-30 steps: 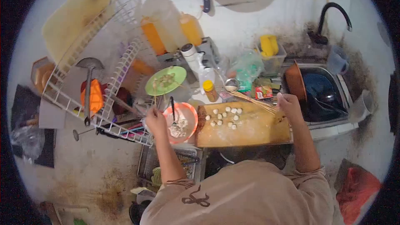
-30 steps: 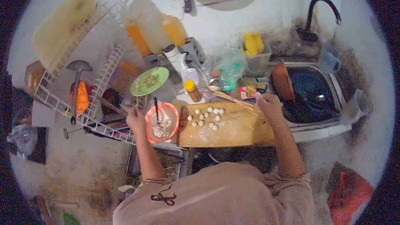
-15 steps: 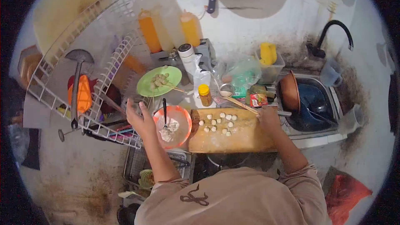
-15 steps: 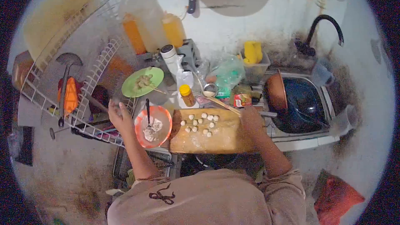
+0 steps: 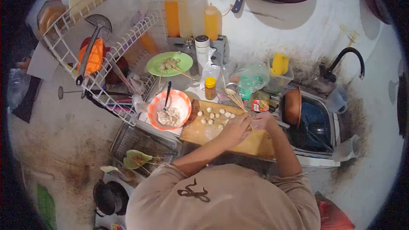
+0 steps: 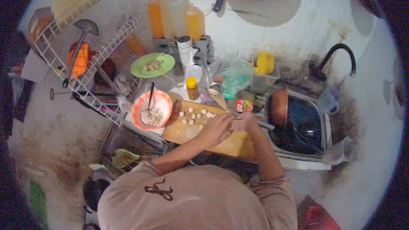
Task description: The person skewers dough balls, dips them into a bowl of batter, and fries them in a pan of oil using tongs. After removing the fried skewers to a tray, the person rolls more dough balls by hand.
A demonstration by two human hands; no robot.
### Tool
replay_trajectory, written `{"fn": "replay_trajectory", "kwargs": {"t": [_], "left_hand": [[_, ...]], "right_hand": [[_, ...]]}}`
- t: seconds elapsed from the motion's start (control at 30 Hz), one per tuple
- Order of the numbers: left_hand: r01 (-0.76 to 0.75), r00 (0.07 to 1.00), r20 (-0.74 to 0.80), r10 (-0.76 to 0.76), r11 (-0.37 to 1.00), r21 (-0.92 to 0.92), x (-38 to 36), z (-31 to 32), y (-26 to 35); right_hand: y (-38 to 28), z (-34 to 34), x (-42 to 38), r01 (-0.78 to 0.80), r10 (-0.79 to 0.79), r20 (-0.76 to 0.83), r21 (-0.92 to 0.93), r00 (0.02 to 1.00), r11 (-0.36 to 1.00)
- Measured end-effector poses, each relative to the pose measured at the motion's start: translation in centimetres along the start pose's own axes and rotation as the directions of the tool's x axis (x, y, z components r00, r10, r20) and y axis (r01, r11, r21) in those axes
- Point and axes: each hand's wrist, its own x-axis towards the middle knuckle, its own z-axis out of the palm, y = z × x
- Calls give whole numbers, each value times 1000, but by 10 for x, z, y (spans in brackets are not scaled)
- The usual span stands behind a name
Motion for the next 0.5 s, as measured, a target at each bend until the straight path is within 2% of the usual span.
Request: {"fn": "replay_trajectory", "kwargs": {"t": [0.03, 0.1, 0.17, 0.2, 0.3, 0.4, 0.5], "left_hand": [[44, 999, 33, -44, 999, 13, 3, 13, -2], [80, 994, 73, -79, 997, -17, 7, 27, -12], [141, 979, 149, -136, 990, -22, 13, 23, -8], [113, 990, 89, -113, 994, 1, 15, 25, -7], [91, 993, 78, -90, 996, -17, 19, 38, -18], [227, 960, 191, -204, 968, -108, 25, 43, -22], [234, 967, 107, -230, 972, -18, 26, 54, -32]], "right_hand": [[0, 1, 4, -240, 236, 70, 487, 969, 840], [-4, 7, 5, -391, 435, 138, 721, 890, 572], [-14, 13, -1, -378, 449, -68, 436, 891, 817], [-15, 11, 1, -331, 388, -61, 412, 920, 849], [-32, 6, -6, -414, 537, -55, 572, 842, 708], [-38, -3, -14, -484, 555, -46, 433, 831, 760], [-62, -25, -33, -507, 544, -6, 352, 839, 787]]}}
